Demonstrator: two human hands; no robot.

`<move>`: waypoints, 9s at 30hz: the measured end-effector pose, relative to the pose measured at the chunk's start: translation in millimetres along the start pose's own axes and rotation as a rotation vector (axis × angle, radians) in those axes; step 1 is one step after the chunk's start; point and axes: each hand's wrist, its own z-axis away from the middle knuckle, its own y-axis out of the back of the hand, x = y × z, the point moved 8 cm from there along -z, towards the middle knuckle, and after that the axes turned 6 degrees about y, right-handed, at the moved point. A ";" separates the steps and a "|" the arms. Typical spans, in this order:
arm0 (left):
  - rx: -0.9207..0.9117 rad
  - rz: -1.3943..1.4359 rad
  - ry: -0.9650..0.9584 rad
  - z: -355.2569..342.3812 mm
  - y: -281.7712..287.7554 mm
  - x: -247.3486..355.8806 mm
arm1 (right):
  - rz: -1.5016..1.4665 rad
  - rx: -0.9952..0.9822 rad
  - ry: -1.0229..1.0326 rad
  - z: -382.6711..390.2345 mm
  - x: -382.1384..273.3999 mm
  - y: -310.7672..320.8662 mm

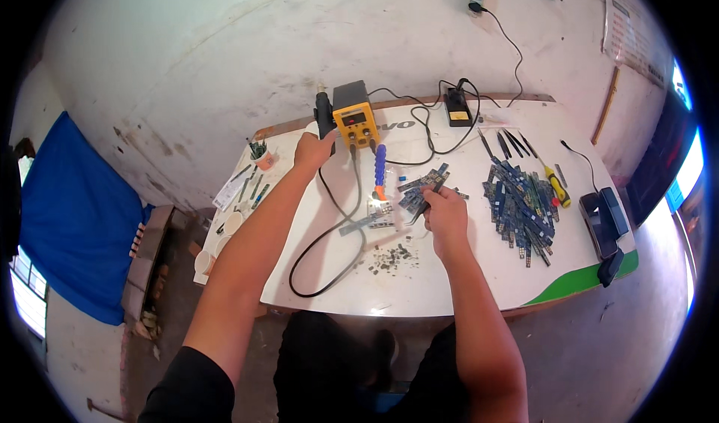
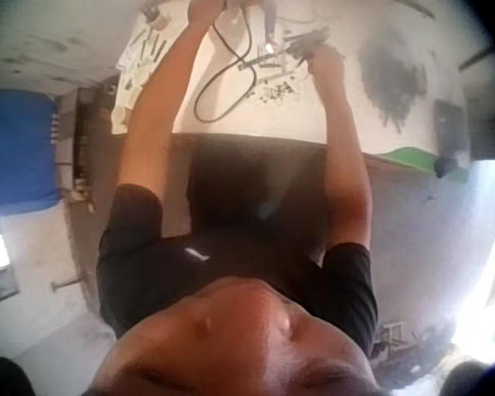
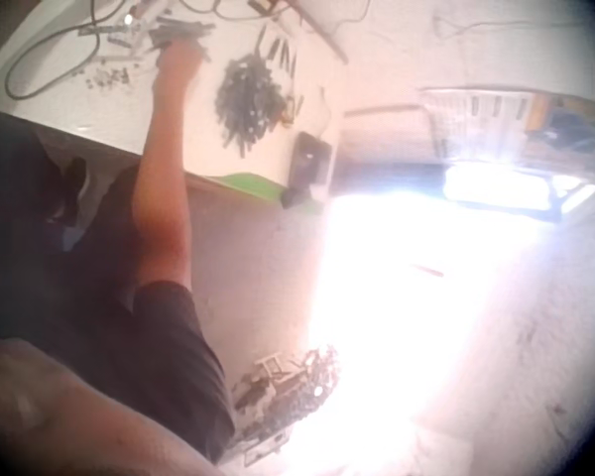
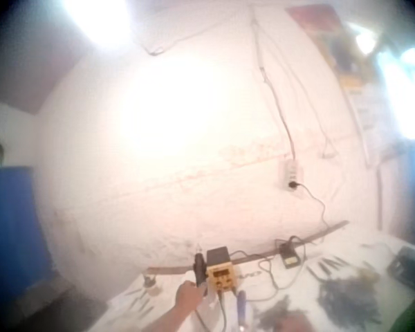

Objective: The person uses a hot air gun and tweezers to remove small electronic components from circuit boards. They heat the components and lift them off, placing them on the table.

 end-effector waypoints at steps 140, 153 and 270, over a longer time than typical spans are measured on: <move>0.505 0.425 -0.569 334.5 220.2 64.6 | 0.529 -0.521 1.193 205.7 -110.1 -157.6; 0.490 0.497 -0.675 349.0 222.6 39.4 | 0.533 -0.363 1.348 206.2 -106.4 -143.0; 0.964 1.248 0.110 456.6 603.9 -256.0 | 0.641 -0.617 1.020 339.4 -105.4 -177.6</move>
